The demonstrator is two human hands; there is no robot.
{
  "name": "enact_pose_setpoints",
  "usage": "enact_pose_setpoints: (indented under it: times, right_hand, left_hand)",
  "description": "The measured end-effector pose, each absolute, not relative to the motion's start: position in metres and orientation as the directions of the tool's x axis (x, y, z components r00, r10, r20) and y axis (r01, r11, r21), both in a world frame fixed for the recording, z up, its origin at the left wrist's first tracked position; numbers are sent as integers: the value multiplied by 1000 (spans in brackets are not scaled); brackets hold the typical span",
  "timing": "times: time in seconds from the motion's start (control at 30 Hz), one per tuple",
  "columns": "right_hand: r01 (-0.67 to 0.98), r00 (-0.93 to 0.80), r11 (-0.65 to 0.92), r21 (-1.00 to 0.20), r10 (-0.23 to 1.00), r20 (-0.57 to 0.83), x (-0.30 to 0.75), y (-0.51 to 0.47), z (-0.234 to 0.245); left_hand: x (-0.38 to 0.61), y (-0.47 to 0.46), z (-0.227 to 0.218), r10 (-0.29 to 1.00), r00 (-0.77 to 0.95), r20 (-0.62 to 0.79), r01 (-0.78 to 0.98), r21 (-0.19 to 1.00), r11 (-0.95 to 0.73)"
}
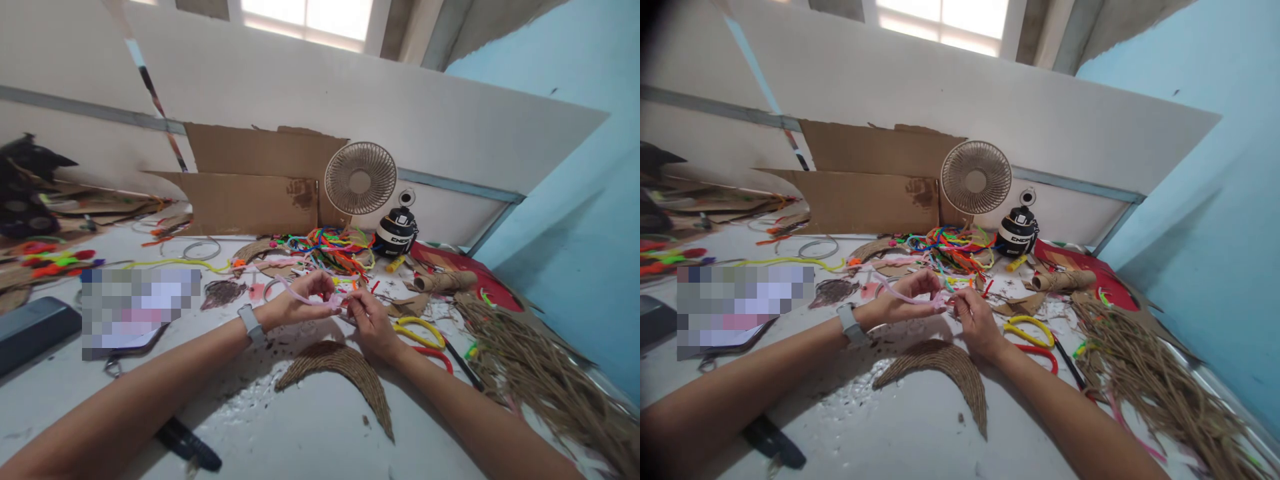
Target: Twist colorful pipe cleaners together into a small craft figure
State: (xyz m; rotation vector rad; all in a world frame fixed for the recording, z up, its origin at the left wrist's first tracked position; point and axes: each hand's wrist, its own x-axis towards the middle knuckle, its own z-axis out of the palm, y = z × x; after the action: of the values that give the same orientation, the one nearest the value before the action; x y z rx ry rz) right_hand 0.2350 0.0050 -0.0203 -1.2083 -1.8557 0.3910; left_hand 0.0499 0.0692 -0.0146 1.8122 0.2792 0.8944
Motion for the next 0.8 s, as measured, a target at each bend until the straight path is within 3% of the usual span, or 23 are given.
enact_pose_setpoints:
  times: [0.3, 0.53, 0.8]
  right_hand:
    - [441, -96, 327, -836, 943, 318, 233, 1, -13]
    - [451, -180, 380, -808, 925, 335, 230, 1, -11]
    - [516, -188, 386, -765, 922, 339, 231, 2, -10]
  left_hand:
    - [48, 69, -9, 541, 715, 442, -49, 804, -593]
    - [47, 67, -4, 528, 709, 468, 40, 721, -692]
    - [49, 71, -7, 520, 706, 480, 43, 705, -708]
